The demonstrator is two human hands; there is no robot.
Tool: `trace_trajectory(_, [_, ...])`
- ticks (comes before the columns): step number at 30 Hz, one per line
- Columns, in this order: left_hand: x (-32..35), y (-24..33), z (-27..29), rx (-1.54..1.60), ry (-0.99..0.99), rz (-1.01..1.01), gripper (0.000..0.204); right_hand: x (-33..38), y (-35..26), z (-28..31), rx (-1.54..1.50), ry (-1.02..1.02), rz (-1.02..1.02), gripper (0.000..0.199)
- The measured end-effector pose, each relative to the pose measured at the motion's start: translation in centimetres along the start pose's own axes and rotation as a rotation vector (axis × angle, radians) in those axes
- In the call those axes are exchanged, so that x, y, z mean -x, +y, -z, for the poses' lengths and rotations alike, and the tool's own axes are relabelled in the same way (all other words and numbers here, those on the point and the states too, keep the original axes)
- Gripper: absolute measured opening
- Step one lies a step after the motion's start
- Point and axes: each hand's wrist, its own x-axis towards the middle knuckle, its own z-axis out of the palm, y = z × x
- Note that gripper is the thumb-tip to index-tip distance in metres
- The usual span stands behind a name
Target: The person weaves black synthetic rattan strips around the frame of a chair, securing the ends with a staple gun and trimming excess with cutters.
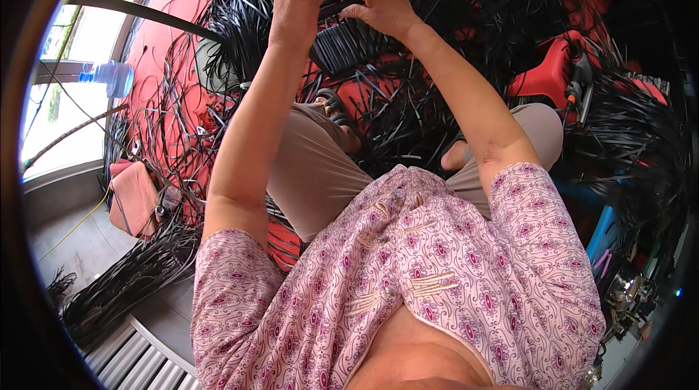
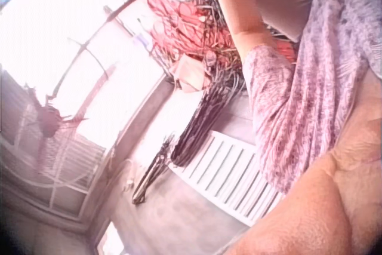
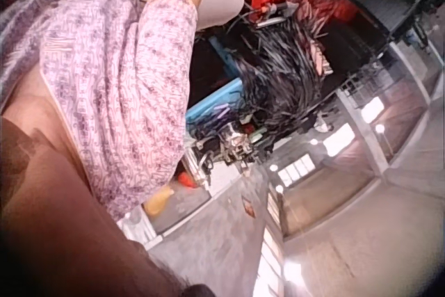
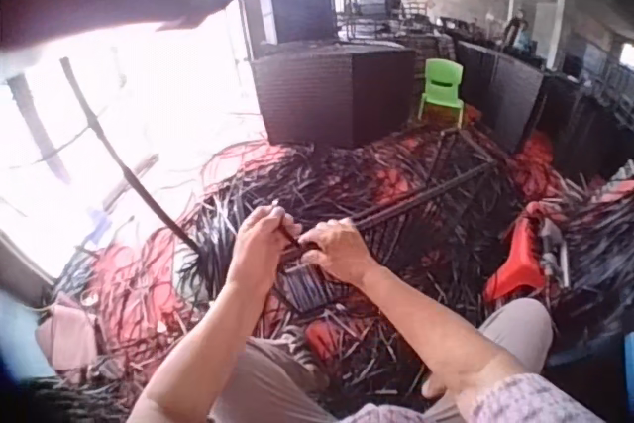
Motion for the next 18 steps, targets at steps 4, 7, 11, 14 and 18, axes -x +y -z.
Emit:
trace_trajectory(4, [4.4, 1.7, -2.1, 0.249, -0.047, -0.109, 0.02, -1.0, 0.1, -0.6, -0.054, -0.046, -0.003, 0.029])
trace_trajectory(7, [9.6, 0.9, -3.1, 0.239, 0.115, -0.088, 0.03, -1.2, -0.2, -0.2, -0.073, -0.043, -0.012, 0.027])
trace_trajectory(11, [12.3, 2.3, -1.7, 0.304, 0.075, -0.041, 0.044, 0.0, -0.9, -0.3, -0.064, 0.005, -0.002, 0.026])
trace_trajectory(14, [10.1, 3.0, -1.6, 0.325, 0.018, -0.009, 0.048, 0.6, -1.3, 0.2, -0.057, 0.007, -0.027, 0.026])
trace_trajectory(18, [6.4, 7.0, -7.0, -0.094, -0.053, -0.244, 0.059, 2.0, -0.8, 0.2, 0.012, 0.086, 0.048, 0.028])
